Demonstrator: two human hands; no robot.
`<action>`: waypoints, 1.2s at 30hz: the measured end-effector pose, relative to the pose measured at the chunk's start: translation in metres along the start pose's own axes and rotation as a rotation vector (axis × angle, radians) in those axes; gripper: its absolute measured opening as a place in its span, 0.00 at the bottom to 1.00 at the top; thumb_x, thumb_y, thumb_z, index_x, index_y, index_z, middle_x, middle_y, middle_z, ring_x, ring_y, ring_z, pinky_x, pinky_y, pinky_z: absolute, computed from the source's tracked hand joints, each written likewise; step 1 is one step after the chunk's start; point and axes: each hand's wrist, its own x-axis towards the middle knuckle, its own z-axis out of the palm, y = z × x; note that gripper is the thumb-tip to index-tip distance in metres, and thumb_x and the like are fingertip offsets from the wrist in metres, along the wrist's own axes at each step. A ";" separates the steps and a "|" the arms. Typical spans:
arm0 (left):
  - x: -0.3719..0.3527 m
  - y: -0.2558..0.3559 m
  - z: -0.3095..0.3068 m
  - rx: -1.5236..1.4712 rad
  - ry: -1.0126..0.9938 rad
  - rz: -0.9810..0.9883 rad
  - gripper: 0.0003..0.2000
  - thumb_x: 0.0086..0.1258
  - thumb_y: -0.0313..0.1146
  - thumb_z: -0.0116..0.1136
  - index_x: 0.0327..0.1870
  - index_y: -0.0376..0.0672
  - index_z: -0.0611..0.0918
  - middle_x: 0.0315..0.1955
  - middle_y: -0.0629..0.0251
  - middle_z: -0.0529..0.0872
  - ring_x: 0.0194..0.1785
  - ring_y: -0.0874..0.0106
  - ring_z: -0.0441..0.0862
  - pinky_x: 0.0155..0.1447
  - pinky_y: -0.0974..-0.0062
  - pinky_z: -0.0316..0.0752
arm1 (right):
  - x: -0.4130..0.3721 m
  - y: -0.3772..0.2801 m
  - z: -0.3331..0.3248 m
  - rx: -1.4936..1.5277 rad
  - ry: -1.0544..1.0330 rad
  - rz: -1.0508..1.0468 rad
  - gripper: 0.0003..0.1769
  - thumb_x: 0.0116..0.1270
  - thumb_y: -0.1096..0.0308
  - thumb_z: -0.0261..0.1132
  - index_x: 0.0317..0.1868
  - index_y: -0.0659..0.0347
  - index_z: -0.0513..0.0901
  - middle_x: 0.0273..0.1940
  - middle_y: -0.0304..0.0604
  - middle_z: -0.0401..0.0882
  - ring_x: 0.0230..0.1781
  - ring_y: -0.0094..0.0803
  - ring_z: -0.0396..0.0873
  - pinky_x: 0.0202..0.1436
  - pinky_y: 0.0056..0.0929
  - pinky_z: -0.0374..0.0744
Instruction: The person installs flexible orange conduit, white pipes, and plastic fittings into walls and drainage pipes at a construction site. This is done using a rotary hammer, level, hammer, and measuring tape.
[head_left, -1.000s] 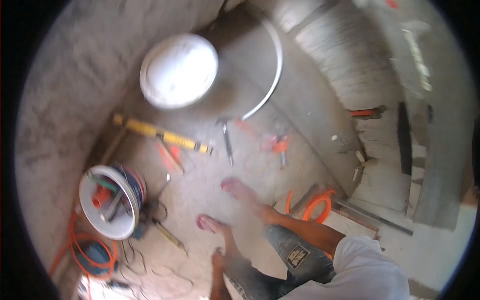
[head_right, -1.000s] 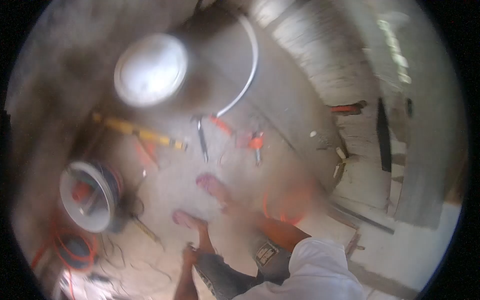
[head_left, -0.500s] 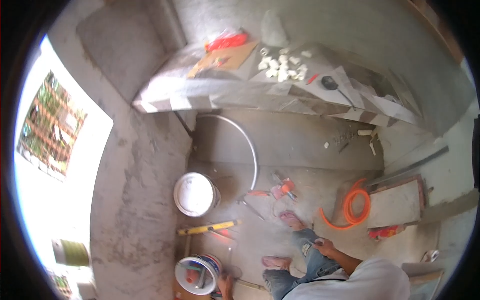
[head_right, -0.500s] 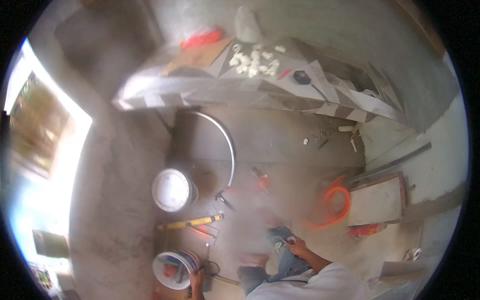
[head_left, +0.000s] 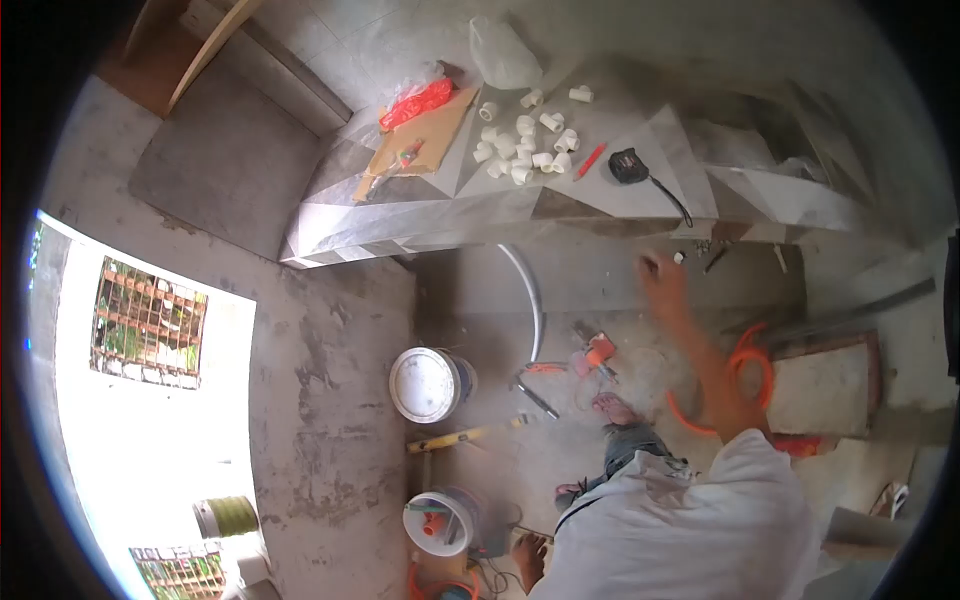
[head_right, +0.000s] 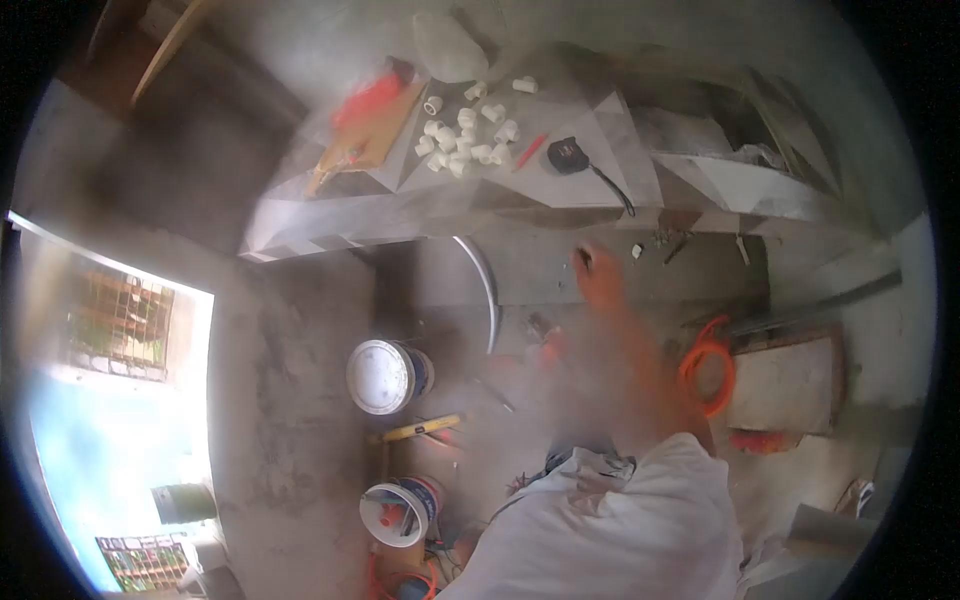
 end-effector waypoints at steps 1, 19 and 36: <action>-0.009 0.020 0.064 0.114 0.501 -0.401 0.18 0.67 0.36 0.59 0.53 0.33 0.78 0.36 0.59 0.84 0.36 0.64 0.85 0.33 0.74 0.76 | 0.039 -0.016 -0.004 0.075 0.020 -0.046 0.12 0.65 0.68 0.62 0.46 0.65 0.82 0.38 0.54 0.83 0.39 0.43 0.82 0.44 0.36 0.78; 0.015 0.043 0.088 0.577 0.339 -0.182 0.16 0.66 0.31 0.58 0.52 0.35 0.78 0.37 0.60 0.83 0.34 0.68 0.84 0.28 0.76 0.75 | 0.274 -0.003 0.072 -0.152 -0.356 -0.500 0.36 0.42 0.79 0.71 0.58 0.54 0.78 0.62 0.43 0.71 0.66 0.44 0.65 0.66 0.41 0.71; 0.076 0.057 0.176 0.772 0.543 -0.419 0.15 0.65 0.35 0.59 0.47 0.33 0.81 0.37 0.54 0.85 0.33 0.69 0.85 0.30 0.75 0.75 | 0.306 0.015 0.072 -0.206 -0.312 -0.289 0.17 0.61 0.69 0.62 0.50 0.63 0.77 0.53 0.56 0.70 0.54 0.53 0.73 0.57 0.41 0.74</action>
